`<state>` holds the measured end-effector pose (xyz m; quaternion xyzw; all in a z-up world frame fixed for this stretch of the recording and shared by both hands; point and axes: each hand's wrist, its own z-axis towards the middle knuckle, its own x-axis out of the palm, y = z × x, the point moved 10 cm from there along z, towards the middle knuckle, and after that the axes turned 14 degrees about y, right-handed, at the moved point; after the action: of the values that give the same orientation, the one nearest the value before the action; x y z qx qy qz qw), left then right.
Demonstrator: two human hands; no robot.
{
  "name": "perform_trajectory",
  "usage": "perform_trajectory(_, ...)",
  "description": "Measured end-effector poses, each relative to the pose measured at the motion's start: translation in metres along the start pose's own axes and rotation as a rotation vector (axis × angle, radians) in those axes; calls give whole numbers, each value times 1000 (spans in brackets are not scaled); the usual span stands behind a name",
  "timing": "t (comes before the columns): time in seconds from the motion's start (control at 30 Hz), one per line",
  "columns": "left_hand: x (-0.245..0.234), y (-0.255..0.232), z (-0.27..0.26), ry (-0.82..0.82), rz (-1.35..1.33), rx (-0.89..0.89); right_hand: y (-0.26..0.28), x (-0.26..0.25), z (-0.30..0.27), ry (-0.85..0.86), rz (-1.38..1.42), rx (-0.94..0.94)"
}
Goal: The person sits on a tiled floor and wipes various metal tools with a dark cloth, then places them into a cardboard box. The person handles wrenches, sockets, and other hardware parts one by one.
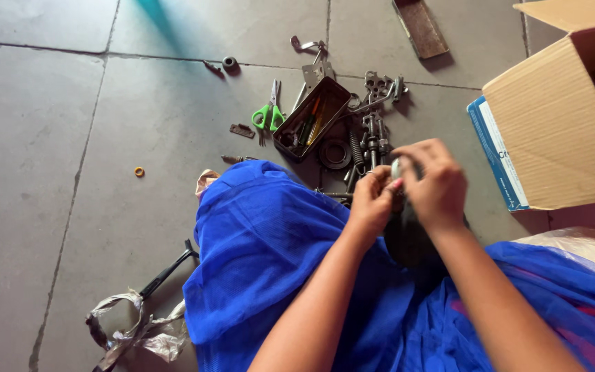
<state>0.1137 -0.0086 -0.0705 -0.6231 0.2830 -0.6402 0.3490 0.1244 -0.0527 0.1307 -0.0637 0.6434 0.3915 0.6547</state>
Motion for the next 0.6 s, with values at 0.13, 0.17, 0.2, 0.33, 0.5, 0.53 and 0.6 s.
perform_trajectory(0.13,4,-9,-4,3,-10,87,4,3,-12,-115,-6,2)
perform_trajectory(0.17,-2,-17,-4,-37,-26,129,11,8,-15,-110,-22,-47)
perform_trajectory(0.2,-6,-25,-5,-76,-41,171,10,11,-18,-79,-58,-47)
perform_trajectory(0.33,9,-20,-5,16,-214,-19,-29,4,-32,-112,-59,85)
perform_trajectory(0.5,22,-41,-11,87,-207,-132,-61,-37,-51,-224,-383,194)
perform_trajectory(0.53,22,-47,-9,81,-231,-126,-61,-46,-58,-260,-396,159)
perform_trajectory(0.6,25,-54,-10,66,-290,-120,-79,-50,-62,-227,-115,199)
